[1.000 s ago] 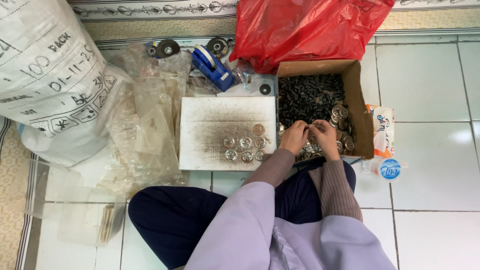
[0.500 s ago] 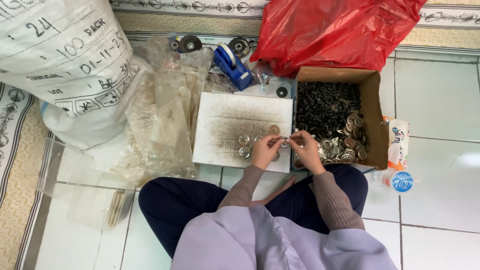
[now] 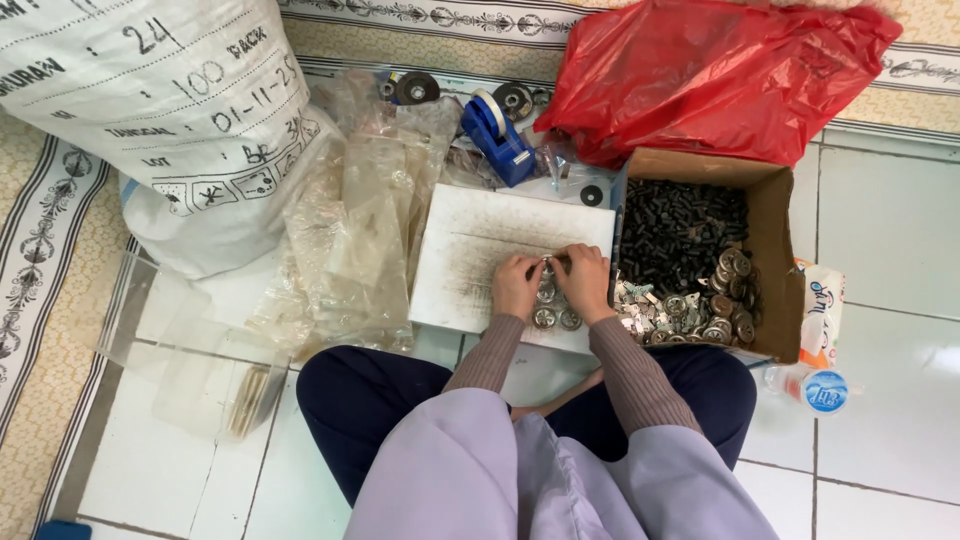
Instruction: The person sits on the floor and picks small metal parts from a cardboard box, placing them on a white board. They then gather the parts and place them into small plastic bags, sealing each bag before setting it aside.
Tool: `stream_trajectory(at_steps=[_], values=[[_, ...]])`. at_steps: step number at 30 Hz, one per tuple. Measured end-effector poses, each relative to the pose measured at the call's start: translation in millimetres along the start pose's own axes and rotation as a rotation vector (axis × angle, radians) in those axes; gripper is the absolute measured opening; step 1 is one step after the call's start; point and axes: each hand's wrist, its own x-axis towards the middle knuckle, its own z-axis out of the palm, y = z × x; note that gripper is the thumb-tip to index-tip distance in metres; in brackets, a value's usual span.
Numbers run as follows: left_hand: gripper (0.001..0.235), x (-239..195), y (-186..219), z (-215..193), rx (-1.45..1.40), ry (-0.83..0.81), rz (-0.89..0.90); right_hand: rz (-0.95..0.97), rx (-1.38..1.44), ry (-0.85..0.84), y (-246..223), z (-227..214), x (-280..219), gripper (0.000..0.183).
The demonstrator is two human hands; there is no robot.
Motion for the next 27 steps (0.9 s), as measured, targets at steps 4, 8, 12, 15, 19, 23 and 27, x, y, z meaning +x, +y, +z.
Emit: stream_trajectory(at_steps=[4, 8, 12, 15, 19, 23, 27], values=[[0.014, -2, -18, 16, 0.032, 0.082, 0.122, -0.053, -0.063, 0.041, -3, 2, -4, 0.011], [0.017, -2, -30, 24, 0.087, 0.087, 0.172, -0.098, -0.097, 0.072, -9, -6, -11, 0.013], [0.022, -4, -17, 14, 0.078, 0.083, 0.161, -0.116, -0.055, 0.073, 0, -12, -19, 0.019], [0.021, 2, -19, 23, 0.057, 0.107, 0.123, -0.106, 0.103, 0.063, 6, -37, -27, 0.016], [0.022, 0, 14, 18, -0.010, 0.158, 0.065, -0.078, 0.254, 0.139, 27, -83, -31, 0.016], [0.018, -8, 62, 60, -0.218, 0.164, 0.149, 0.043, 0.252, 0.192, 80, -115, -41, 0.016], [0.018, -12, 123, 113, -0.360, -0.220, 0.253, 0.316, 0.267, -0.040, 123, -147, -55, 0.034]])
